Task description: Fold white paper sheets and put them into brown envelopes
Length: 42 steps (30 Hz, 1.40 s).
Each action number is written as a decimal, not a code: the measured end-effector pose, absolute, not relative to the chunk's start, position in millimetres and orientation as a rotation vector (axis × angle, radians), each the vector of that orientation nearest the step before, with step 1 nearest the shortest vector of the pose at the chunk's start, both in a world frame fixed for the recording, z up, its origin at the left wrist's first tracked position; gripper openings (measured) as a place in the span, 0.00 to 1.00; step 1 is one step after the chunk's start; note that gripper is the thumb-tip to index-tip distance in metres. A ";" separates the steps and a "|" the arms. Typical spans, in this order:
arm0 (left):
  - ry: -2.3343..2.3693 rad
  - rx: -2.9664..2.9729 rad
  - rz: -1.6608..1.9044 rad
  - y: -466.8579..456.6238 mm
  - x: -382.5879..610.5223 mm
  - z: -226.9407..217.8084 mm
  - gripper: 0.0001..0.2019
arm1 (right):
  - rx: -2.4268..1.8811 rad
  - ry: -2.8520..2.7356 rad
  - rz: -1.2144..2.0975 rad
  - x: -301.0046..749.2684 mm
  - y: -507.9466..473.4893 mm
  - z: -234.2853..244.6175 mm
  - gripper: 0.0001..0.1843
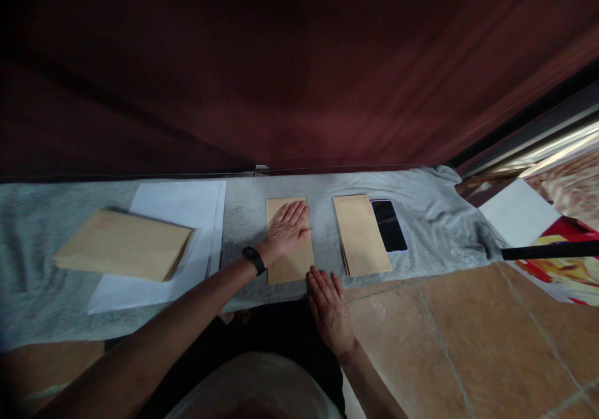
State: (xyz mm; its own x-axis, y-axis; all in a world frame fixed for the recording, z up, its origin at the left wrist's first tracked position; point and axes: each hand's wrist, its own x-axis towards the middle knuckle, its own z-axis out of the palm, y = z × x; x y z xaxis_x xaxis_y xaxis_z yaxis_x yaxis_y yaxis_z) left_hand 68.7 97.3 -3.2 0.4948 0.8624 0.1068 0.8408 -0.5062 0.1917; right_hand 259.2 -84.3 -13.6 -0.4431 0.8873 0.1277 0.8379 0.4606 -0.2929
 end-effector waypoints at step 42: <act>0.901 2.933 0.244 -41.8 15.6 23.5 0.42 | -1.463 -2.406 0.261 243.0 -89.2 -7.6 0.32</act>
State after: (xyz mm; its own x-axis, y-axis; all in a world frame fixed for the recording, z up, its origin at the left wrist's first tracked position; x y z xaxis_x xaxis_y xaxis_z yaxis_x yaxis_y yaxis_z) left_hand 15.6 -41.8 23.5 0.8164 0.5620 0.1327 0.5520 -0.8270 0.1067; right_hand 243.0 -89.2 -7.6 -0.4288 0.8874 0.1692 0.8304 0.4609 -0.3131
